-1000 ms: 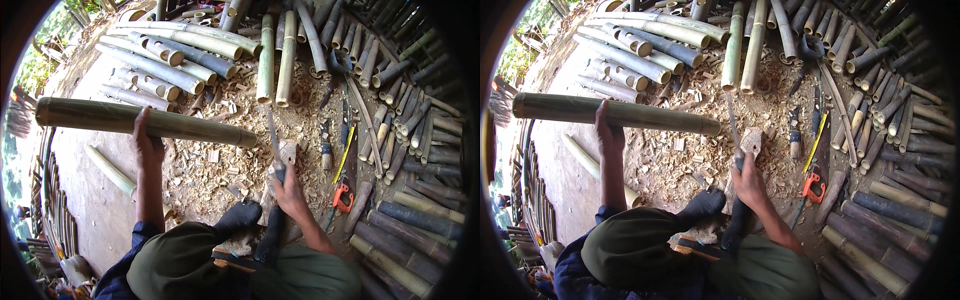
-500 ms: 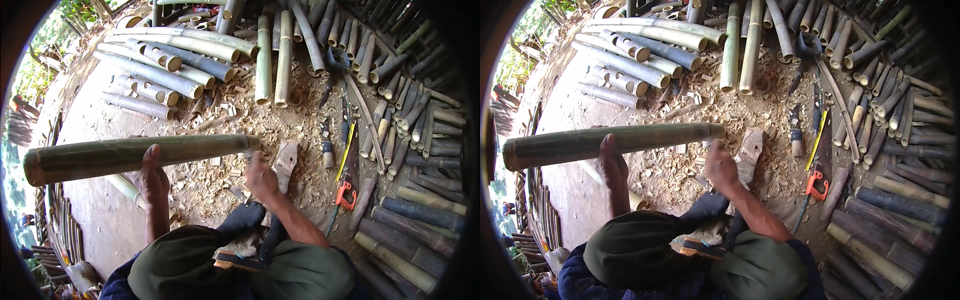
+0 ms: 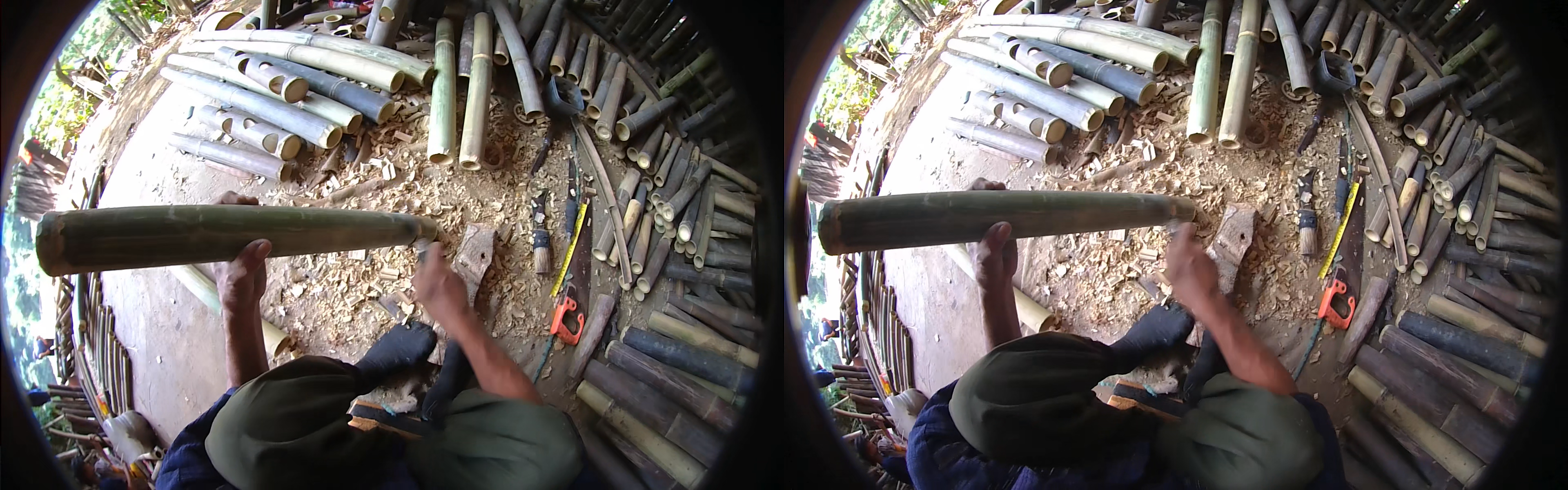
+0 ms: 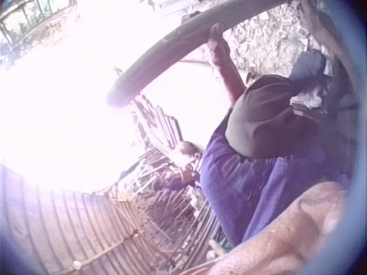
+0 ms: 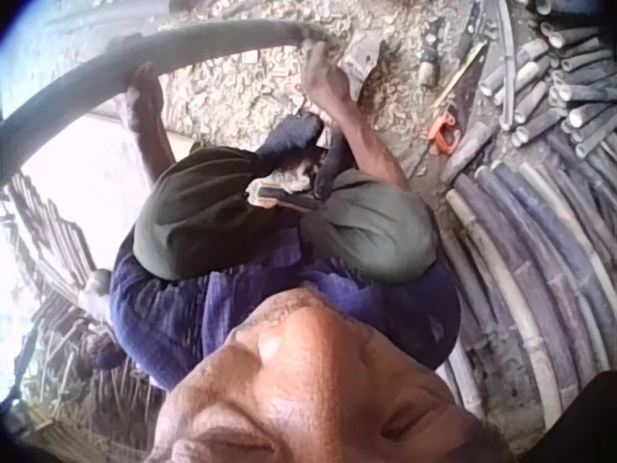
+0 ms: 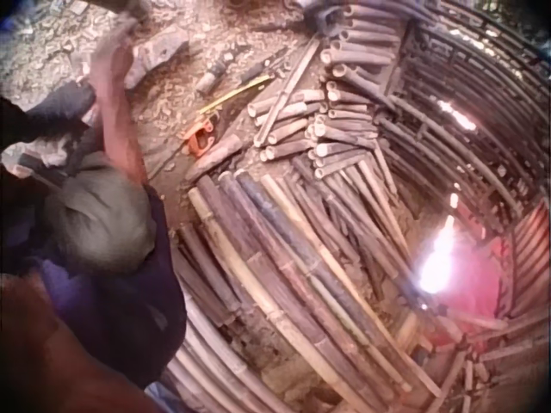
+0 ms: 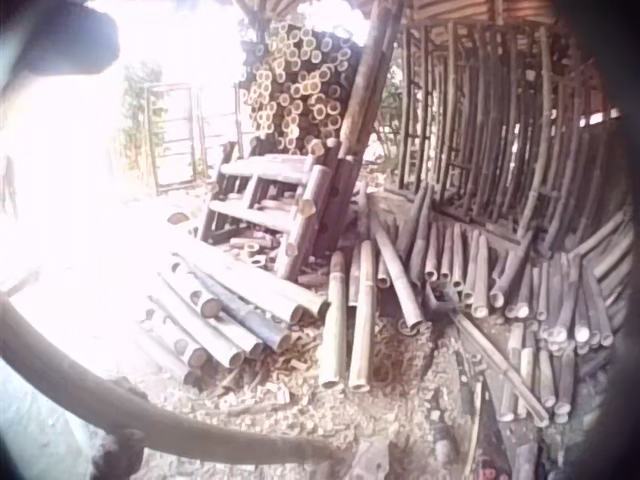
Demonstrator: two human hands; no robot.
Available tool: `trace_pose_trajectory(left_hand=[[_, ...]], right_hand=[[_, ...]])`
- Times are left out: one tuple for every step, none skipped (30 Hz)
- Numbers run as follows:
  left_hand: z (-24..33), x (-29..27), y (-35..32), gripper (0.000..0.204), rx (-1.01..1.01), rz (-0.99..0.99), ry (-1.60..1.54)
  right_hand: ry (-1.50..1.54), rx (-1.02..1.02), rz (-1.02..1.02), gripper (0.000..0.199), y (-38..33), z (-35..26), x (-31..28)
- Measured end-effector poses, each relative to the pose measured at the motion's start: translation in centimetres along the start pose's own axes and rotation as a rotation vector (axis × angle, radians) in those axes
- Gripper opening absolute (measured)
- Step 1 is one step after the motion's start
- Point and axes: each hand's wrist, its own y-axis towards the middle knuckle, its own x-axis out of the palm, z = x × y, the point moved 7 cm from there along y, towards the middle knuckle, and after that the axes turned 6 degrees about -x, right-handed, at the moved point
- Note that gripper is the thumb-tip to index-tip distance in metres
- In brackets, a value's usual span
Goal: The person sits on the ground and uses a knife to shave the outer layer off bamboo poles. They hold the bamboo with one hand and scrape the surface with the knife in the other, creating wood shavings. The person rotates the bamboo to work on different sides and occasionally inspects the finished sections.
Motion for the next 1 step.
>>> trace_pose_trajectory(left_hand=[[0.05,0.69,0.58,0.08,0.012,-0.011,-0.025]], right_hand=[[-0.108,0.019,0.027,0.033,1.58,4.86,0.17]])
